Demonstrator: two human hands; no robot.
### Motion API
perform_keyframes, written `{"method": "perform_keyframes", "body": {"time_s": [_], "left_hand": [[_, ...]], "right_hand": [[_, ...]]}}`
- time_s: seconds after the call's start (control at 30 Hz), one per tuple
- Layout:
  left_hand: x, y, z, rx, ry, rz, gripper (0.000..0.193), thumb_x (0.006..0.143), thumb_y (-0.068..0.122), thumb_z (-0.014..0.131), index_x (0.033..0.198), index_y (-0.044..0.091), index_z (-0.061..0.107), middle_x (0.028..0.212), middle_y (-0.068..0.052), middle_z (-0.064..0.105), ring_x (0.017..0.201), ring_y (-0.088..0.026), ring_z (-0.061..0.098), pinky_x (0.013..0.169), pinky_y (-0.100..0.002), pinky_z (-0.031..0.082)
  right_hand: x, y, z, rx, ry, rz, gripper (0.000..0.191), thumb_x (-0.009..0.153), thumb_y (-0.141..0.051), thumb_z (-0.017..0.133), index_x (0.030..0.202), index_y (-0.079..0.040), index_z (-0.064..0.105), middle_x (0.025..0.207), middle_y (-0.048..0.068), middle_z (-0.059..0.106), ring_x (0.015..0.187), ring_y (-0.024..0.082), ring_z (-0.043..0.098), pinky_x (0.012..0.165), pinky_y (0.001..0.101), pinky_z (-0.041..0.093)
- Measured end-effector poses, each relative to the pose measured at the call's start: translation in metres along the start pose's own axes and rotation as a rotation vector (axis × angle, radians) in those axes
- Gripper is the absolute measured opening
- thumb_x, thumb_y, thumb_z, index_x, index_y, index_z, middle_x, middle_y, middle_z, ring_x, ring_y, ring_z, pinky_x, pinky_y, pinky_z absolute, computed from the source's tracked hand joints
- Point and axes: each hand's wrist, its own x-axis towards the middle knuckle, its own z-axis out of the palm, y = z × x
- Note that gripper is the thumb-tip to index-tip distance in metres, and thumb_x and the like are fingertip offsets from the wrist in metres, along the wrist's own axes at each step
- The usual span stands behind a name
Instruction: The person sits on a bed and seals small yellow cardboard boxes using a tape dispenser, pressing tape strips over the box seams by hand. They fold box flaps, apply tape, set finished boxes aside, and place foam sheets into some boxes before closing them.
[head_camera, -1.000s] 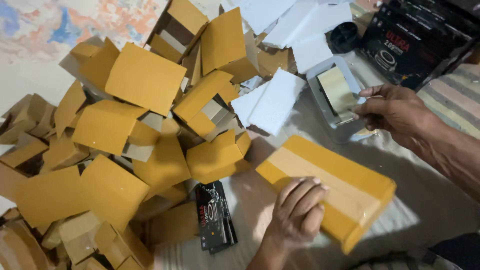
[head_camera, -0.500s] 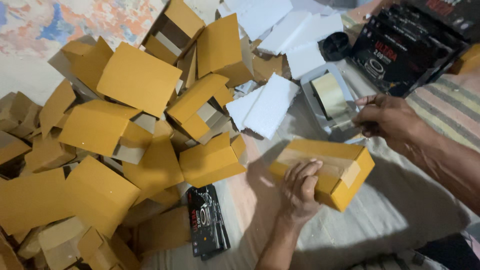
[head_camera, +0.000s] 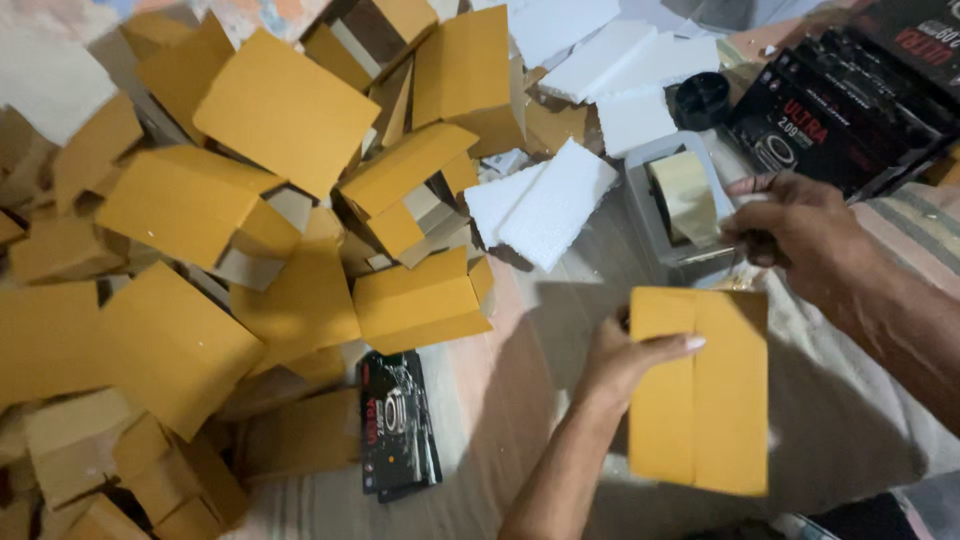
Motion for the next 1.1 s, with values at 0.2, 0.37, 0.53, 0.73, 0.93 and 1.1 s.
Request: {"method": "perform_keyframes", "body": {"time_s": [0.2,0.37,0.53,0.73,0.93,1.1], "left_hand": [[0.036,-0.043,0.002,-0.1,0.105,-0.103,0.033,0.078,0.005,0.086,0.106,-0.002,0.07,0.097,-0.014,0.075,0.081,-0.02,0.074,0.073,-0.034,0.062],[0.048,-0.061,0.003,-0.258,0.114,-0.057,0.033,0.079,0.002,0.083,0.108,-0.006,0.07,0.101,-0.016,0.075,0.084,-0.021,0.075,0.075,-0.034,0.063],[0.054,-0.069,0.003,-0.262,0.195,-0.035,0.038,0.078,0.003,0.085,0.111,-0.004,0.069,0.102,-0.014,0.074,0.085,-0.019,0.073,0.074,-0.033,0.061],[0.054,-0.068,0.005,-0.221,0.212,-0.012,0.039,0.077,0.004,0.086,0.11,-0.005,0.068,0.101,-0.013,0.074,0.085,-0.02,0.072,0.074,-0.034,0.061],[0.057,-0.077,0.012,-0.257,0.291,-0.029,0.046,0.077,0.001,0.086,0.113,-0.006,0.058,0.102,-0.016,0.073,0.085,-0.02,0.074,0.075,-0.034,0.063],[0.046,-0.076,0.025,-0.284,0.279,0.05,0.047,0.078,0.006,0.085,0.115,-0.006,0.06,0.106,-0.016,0.073,0.089,-0.019,0.073,0.08,-0.032,0.062]], "right_hand": [[0.008,-0.007,0.007,-0.02,-0.032,-0.08,0.034,0.092,0.003,0.063,0.125,-0.001,0.058,0.083,0.013,0.068,0.063,0.013,0.056,0.052,0.0242,0.038],[0.011,0.011,0.015,-0.114,0.024,-0.101,0.036,0.091,0.005,0.065,0.126,-0.001,0.059,0.084,0.013,0.065,0.061,0.012,0.053,0.051,0.024,0.038],[0.013,0.03,0.022,-0.075,0.009,-0.086,0.034,0.09,0.007,0.063,0.123,-0.002,0.059,0.086,0.01,0.066,0.061,0.012,0.053,0.05,0.0237,0.035],[0.019,0.035,0.018,-0.022,-0.013,-0.073,0.033,0.092,0.005,0.063,0.123,-0.004,0.059,0.087,0.01,0.068,0.065,0.012,0.058,0.051,0.0222,0.039],[0.019,0.042,0.006,-0.008,-0.002,-0.047,0.029,0.094,0.001,0.063,0.122,-0.004,0.059,0.085,0.008,0.066,0.065,0.011,0.059,0.05,0.0227,0.039],[0.023,0.045,-0.005,0.053,0.007,0.002,0.029,0.094,0.0,0.064,0.122,-0.004,0.059,0.084,0.007,0.065,0.065,0.01,0.058,0.05,0.0226,0.039]]}}
